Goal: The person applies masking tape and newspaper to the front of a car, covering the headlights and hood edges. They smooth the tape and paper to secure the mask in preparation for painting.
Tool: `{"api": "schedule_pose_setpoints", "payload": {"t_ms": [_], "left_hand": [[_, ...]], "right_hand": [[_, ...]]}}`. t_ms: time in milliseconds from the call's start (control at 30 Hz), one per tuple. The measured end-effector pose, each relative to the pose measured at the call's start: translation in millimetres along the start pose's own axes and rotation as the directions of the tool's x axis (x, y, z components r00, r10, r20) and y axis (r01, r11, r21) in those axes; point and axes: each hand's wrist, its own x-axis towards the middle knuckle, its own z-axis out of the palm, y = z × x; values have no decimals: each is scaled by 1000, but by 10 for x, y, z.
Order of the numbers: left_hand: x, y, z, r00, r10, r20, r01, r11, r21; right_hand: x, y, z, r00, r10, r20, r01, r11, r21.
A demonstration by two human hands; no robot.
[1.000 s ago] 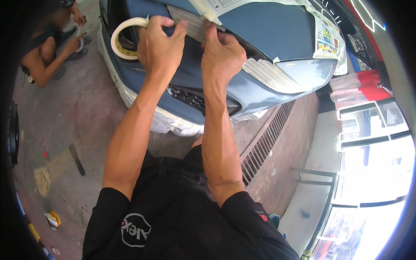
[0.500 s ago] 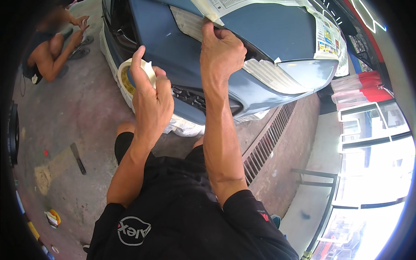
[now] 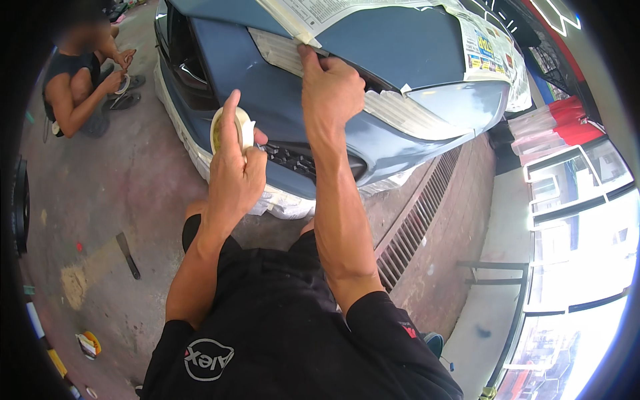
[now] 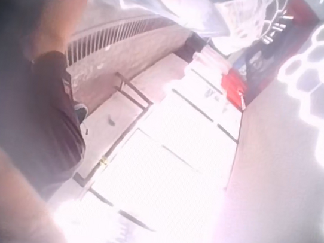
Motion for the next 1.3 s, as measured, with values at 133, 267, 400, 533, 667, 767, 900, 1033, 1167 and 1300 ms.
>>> {"api": "schedule_pose_setpoints", "payload": {"t_ms": [133,267,400,533,667,767,900,1033,1167,1300], "left_hand": [[-81,-47,-66,996,-85,39,88,991,-103],[1,19,-132,989,-64,131,81,988,-132],[199,109,-146,957,-11,289,19,999,-26],[329,176,-216,926,-18,378,45,997,-63],[560,194,-380,796,-281,536,386,918,-93],[304,39,-246,964,138,227,-183,965,190],[241,5,-14,885,420,-201,-369,896,249],[649,145,155,987,-99,-123,109,991,76],[1004,-99,346,987,-60,-149,59,998,-11],[1128,-107,389,983,-45,-180,49,999,20]], "right_hand": [[-118,109,-190,980,194,31,-197,975,104],[-451,71,-500,872,16,490,-197,927,321],[-600,150,-621,750,-289,596,7,903,429],[-610,177,-669,810,-404,425,197,870,452],[-677,39,-729,840,-490,232,401,850,343],[-566,70,-562,977,-139,163,58,904,425],[-377,382,-241,998,63,15,-59,799,598],[-480,217,-63,999,47,-12,-29,775,631],[-403,112,42,998,62,-27,-28,749,662],[-326,104,93,996,78,-41,-36,785,619]]}}
